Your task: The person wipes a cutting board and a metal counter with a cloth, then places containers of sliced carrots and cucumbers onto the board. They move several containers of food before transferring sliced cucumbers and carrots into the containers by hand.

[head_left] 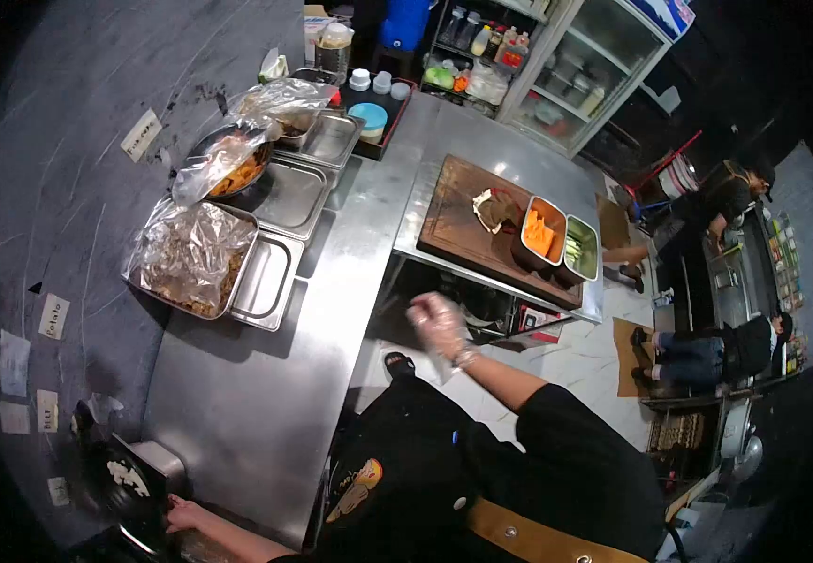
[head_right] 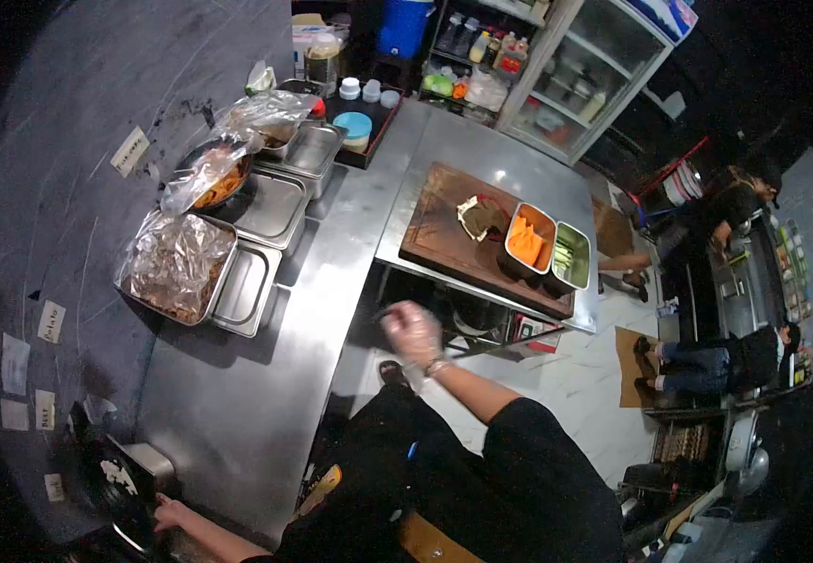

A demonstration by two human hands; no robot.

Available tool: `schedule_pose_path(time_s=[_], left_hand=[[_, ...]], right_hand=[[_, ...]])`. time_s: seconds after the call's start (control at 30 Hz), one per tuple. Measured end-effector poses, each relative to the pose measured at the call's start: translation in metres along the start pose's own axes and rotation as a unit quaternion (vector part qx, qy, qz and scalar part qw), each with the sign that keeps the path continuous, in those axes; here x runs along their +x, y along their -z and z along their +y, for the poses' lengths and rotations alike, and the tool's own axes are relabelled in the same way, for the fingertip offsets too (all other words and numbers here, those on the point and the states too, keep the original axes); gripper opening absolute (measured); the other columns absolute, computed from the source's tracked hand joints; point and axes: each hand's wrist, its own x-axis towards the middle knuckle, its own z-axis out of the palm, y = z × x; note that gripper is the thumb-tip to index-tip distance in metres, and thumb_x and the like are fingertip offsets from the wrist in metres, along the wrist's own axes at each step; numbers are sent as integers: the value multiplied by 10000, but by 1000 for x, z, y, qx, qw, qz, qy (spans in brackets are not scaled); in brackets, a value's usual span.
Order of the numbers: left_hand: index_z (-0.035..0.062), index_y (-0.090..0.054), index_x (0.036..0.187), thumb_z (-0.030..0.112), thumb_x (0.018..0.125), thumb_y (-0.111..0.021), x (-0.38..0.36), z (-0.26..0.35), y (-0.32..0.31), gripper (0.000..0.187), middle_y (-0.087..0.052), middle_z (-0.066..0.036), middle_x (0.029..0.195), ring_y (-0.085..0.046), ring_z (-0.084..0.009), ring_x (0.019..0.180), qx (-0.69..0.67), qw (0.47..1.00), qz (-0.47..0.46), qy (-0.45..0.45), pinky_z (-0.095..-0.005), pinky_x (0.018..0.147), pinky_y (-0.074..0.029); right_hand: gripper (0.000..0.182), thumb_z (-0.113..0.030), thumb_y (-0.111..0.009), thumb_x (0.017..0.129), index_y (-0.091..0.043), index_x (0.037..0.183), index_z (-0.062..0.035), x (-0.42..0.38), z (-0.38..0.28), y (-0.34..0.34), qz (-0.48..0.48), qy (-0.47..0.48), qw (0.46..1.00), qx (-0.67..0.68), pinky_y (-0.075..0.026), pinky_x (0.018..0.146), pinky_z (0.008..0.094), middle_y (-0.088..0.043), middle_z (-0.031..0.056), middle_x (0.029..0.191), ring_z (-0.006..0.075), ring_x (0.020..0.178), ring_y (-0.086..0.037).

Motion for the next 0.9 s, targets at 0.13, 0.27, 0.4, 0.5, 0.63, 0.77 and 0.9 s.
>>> schedule_pose_path(time_s=[0.13, 0.27, 0.4, 0.5, 0.63, 0.77, 0.9], left_hand=[[70, -351, 1256, 528, 785, -458, 9, -3, 2, 666, -345, -131, 1269, -284, -338, 1149, 34, 999, 5, -31, -457, 986, -179], [-37, -519, 940, 261, 797, -520, 44, -2, 48, 331, -550, -111, 834, -502, -268, 725, 710, 643, -156, -241, -369, 675, -435], [-27, -474, 1075, 243, 885, -326, 16, -24, 81, 362, -515, -200, 1073, -548, -295, 832, 156, 974, -25, 161, -445, 722, -474], [53, -295, 1210, 80, 822, -495, -202, -20, -18, 438, -534, -127, 893, -501, -167, 631, 424, 904, 38, -21, -264, 498, -441], [71, -306, 1237, 45, 795, -527, -272, -26, 52, 494, -495, -53, 780, -498, -119, 599, 443, 884, -142, 50, -236, 505, -423], [62, -327, 1225, 1, 781, -552, -297, -12, 91, 501, -501, -49, 791, -500, -117, 598, 425, 893, -140, 37, -224, 509, -420], [85, -382, 1184, 32, 792, -571, -281, 2, 96, 439, -492, -43, 802, -489, -115, 608, 411, 908, -53, 66, -253, 553, -441]], right_hand=[[226, -188, -569, 721, -572, 916, -74, 70, 49, 61, 114, 65, 963, -236, -465, 706, 426, -570, 143, 832, 326, 811, -568], [456, -239, -549, 673, -498, 1089, -58, 175, 96, 79, 78, 15, 923, -376, -419, 870, 442, -478, 198, 1097, 344, 1032, -477], [411, -298, -430, 822, -453, 1184, -105, 257, 106, 108, -253, 63, 724, -638, -335, 979, 335, -376, 108, 1317, 207, 1226, -358], [248, -204, -416, 859, -530, 1064, -120, 296, 180, 104, -224, 186, 785, -547, -430, 855, 311, -579, 65, 994, 206, 1005, -526], [367, -301, -523, 815, -570, 1050, -23, 380, 310, 76, -273, 26, 712, -647, -496, 776, 375, -616, 150, 1011, 297, 895, -609], [337, -357, -564, 789, -654, 795, -33, 327, 174, 54, -305, 187, 726, -587, -500, 663, 393, -636, 172, 826, 293, 763, -628], [233, -212, -635, 697, -612, 784, 2, 121, -78, -4, -344, 183, 865, -317, -468, 618, 354, -607, 192, 739, 285, 675, -595]])
